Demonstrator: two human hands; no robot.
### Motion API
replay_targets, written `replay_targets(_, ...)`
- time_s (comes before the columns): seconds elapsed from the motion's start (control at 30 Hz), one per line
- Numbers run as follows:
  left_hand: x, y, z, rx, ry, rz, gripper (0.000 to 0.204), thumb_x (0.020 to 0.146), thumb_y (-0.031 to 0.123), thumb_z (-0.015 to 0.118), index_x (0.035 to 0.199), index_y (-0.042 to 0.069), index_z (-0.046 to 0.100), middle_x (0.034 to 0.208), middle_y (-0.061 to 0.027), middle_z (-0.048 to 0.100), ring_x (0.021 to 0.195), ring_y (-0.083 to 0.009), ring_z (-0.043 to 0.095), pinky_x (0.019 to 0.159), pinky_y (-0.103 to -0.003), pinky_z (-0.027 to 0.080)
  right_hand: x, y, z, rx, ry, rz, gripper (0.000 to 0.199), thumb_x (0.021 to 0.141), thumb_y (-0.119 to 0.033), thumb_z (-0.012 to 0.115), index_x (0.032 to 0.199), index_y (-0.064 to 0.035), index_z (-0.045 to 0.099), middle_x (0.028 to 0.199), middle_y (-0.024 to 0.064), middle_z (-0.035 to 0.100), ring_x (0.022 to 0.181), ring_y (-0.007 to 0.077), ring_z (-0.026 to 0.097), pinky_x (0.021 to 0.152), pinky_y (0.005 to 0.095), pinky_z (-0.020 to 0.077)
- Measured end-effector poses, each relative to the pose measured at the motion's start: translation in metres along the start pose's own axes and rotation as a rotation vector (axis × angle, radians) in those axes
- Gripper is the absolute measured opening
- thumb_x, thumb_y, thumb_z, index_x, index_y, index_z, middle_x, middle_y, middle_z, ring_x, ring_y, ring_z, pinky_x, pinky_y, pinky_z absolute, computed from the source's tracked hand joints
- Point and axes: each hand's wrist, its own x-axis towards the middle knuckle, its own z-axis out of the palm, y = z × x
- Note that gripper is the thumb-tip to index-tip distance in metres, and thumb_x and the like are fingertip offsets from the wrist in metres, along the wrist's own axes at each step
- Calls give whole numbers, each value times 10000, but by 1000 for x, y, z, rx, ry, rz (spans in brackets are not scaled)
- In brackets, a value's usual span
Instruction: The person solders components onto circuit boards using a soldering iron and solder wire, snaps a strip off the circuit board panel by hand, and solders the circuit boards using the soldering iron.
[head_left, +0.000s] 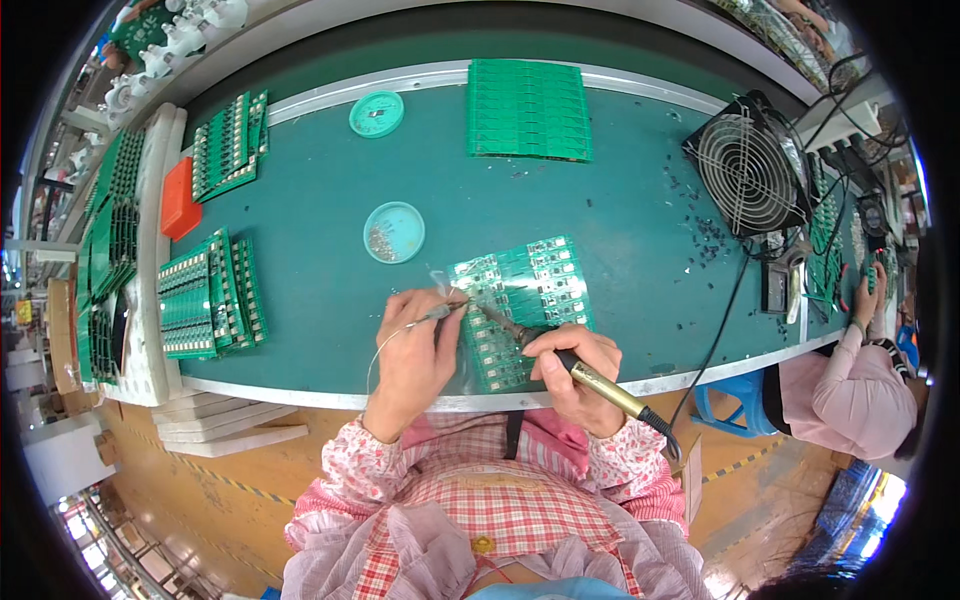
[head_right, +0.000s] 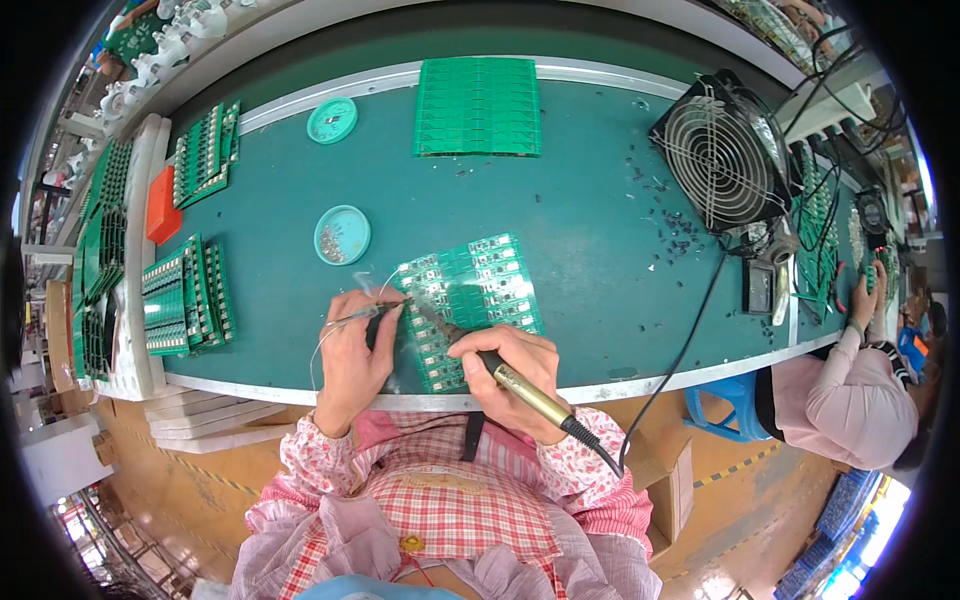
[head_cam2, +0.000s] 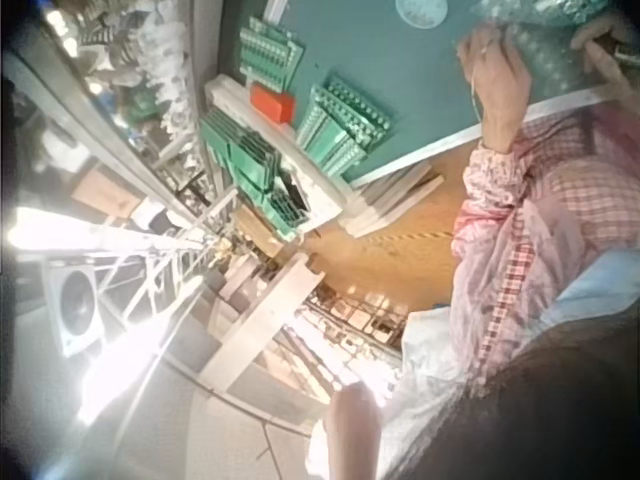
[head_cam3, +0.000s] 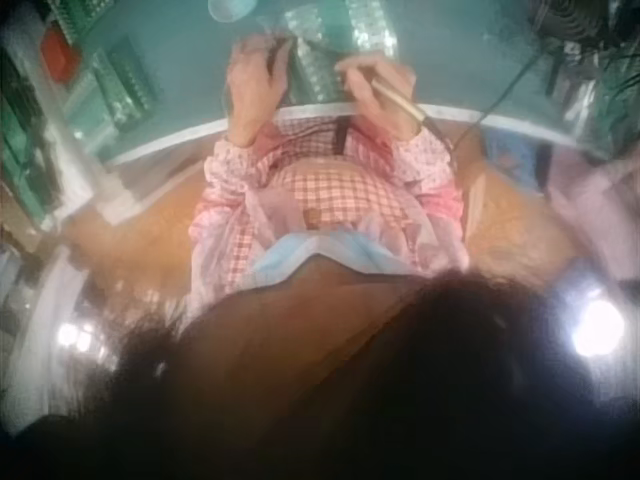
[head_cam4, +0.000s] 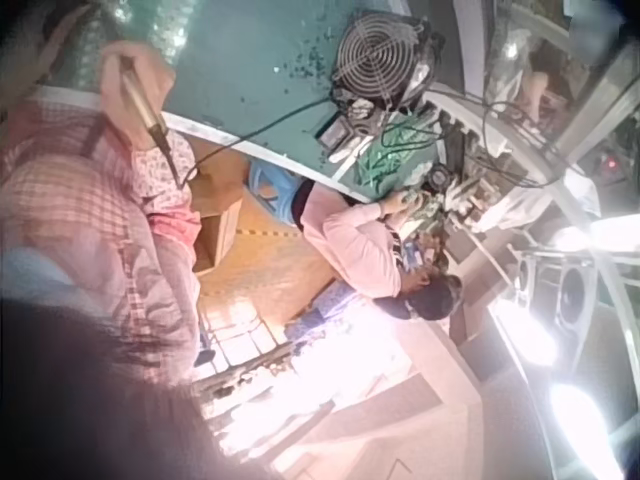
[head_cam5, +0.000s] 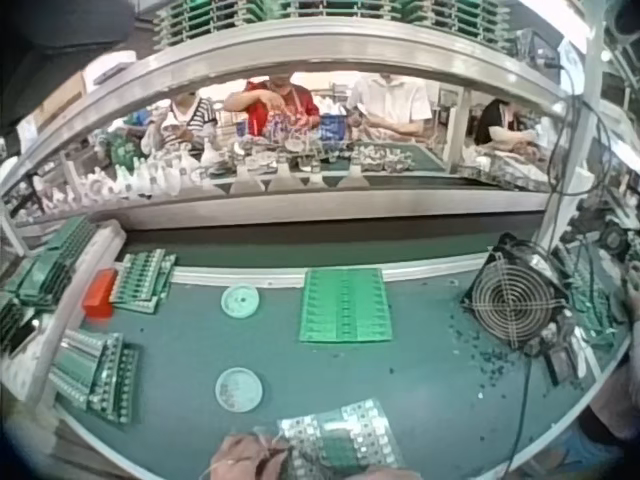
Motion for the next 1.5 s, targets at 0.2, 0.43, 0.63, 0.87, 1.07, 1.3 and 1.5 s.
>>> replay_targets(0.2,-1,-3,-1,13,25,16,192,812,-13,695,988,49,652,966,-72,684,843,-297,635,822,-388,467,5,-4,3,-27,-45,43,51,862,-48,652,879,-9,680,800,105,706,651,215,673,602,315,529)
replay_targets(0.43,-3,-2,-2,2,25,14,131,825,-12,670,948,31,653,950,-82,692,861,-292,643,807,-391,472,6,2,6,-70,-56,-65,51,857,-54,660,880,-13,681,763,105,692,623,221,666,570,315,520)
replay_targets(0.63,-1,1,-2,5,25,20,120,833,-7,665,949,24,656,956,-93,692,871,-302,646,816,-389,473,8,-3,6,-178,-108,-232,141,757,41,698,871,-40,684,691,83,645,567,215,627,503,319,480)
replay_targets(0.87,1,4,-2,19,2,-7,112,842,-4,657,952,22,660,967,-104,691,898,-315,637,829,-398,471,11,-4,5,-219,-119,-249,148,760,24,703,884,-54,679,720,70,644,608,232,639,533,341,498)
replay_targets(1.07,-1,0,-2,29,9,9,101,851,-7,646,949,17,653,987,-111,685,894,-333,628,822,-403,469,11,0,8,-213,-162,-294,157,775,1,704,915,-55,660,725,73,640,612,244,631,538,353,498)
replay_targets(1.3,-1,2,-2,52,4,35,117,845,-7,656,957,24,653,997,-98,688,910,-327,629,828,-397,472,8,1,3,-174,-149,-241,151,775,21,700,904,-54,677,758,75,661,636,234,645,557,340,508)
replay_targets(1.5,1,1,-3,61,0,34,130,836,-5,663,961,30,657,989,-100,691,924,-323,628,826,-402,474,11,-2,3,-184,-155,-211,150,776,27,696,904,-50,684,761,73,664,634,229,646,560,330,509)
